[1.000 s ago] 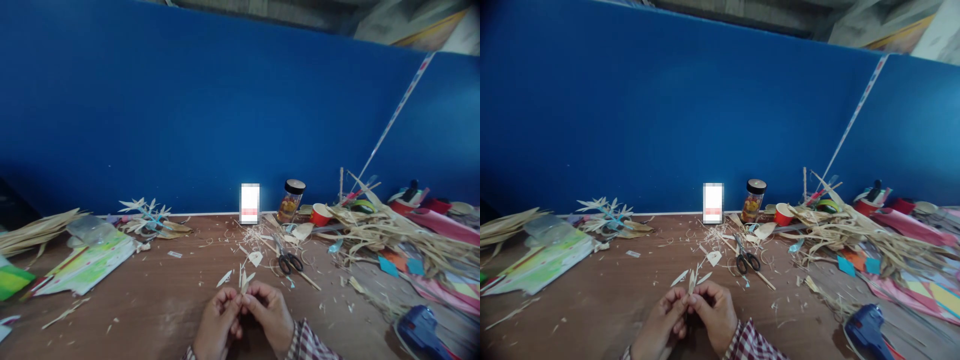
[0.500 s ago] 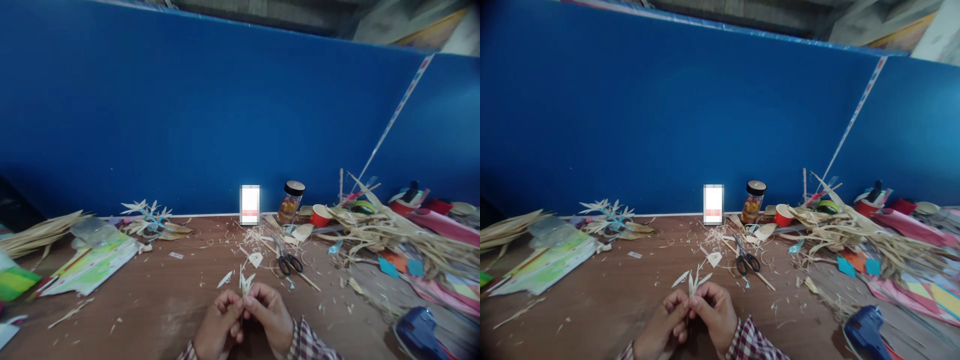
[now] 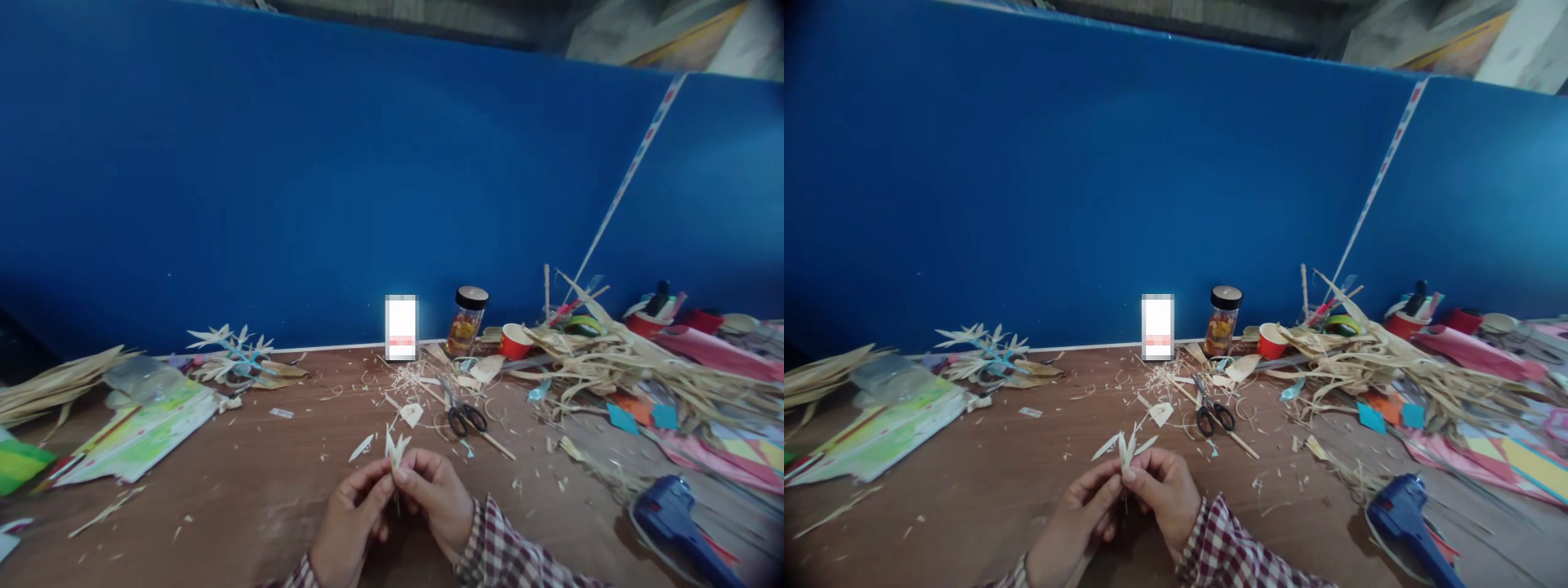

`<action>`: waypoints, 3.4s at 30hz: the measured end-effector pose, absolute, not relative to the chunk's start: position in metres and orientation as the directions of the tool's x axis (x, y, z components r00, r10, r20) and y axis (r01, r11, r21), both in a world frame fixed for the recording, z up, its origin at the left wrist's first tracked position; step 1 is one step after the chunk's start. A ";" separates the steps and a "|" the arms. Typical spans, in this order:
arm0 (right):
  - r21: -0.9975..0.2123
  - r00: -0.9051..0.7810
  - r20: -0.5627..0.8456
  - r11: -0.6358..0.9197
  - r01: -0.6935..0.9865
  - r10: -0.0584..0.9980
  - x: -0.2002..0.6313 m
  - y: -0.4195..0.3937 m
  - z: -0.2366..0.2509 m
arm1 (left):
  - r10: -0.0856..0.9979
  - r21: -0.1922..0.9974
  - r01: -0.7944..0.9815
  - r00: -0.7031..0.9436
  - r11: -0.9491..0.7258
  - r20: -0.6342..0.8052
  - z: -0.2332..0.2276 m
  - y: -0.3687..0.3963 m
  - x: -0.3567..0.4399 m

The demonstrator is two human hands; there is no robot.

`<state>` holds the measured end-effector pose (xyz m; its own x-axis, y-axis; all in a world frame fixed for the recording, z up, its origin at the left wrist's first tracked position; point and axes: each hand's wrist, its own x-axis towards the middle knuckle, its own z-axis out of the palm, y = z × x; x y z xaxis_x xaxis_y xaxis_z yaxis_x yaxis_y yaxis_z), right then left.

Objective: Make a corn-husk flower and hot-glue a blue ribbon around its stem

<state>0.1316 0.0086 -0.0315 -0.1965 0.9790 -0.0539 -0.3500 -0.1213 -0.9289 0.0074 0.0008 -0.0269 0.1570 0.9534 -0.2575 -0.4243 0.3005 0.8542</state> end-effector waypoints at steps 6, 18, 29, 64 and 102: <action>-0.917 -0.304 -0.077 -0.187 -0.353 0.949 0.134 0.008 -0.027 | 0.970 0.945 -0.247 0.170 0.215 -0.176 -0.030 0.000 0.000; -0.950 -0.292 -0.128 -0.201 -0.238 0.948 0.134 0.010 -0.030 | 0.963 0.951 -0.269 0.255 0.153 -0.083 -0.027 0.001 -0.002; -0.939 -0.126 -0.028 -0.070 -0.336 0.992 0.127 0.008 -0.031 | 0.968 0.908 -0.349 0.174 0.231 -0.179 -0.028 -0.003 0.004; -0.974 -0.154 -0.064 -0.095 -0.206 0.986 0.126 0.007 -0.025 | 0.989 0.989 -0.038 0.046 0.144 -0.143 -0.030 -0.003 0.000; -0.925 -0.118 -0.077 -0.115 -0.362 0.990 0.132 0.010 -0.026 | 0.989 0.990 -0.017 -0.053 0.138 -0.139 -0.034 0.000 -0.003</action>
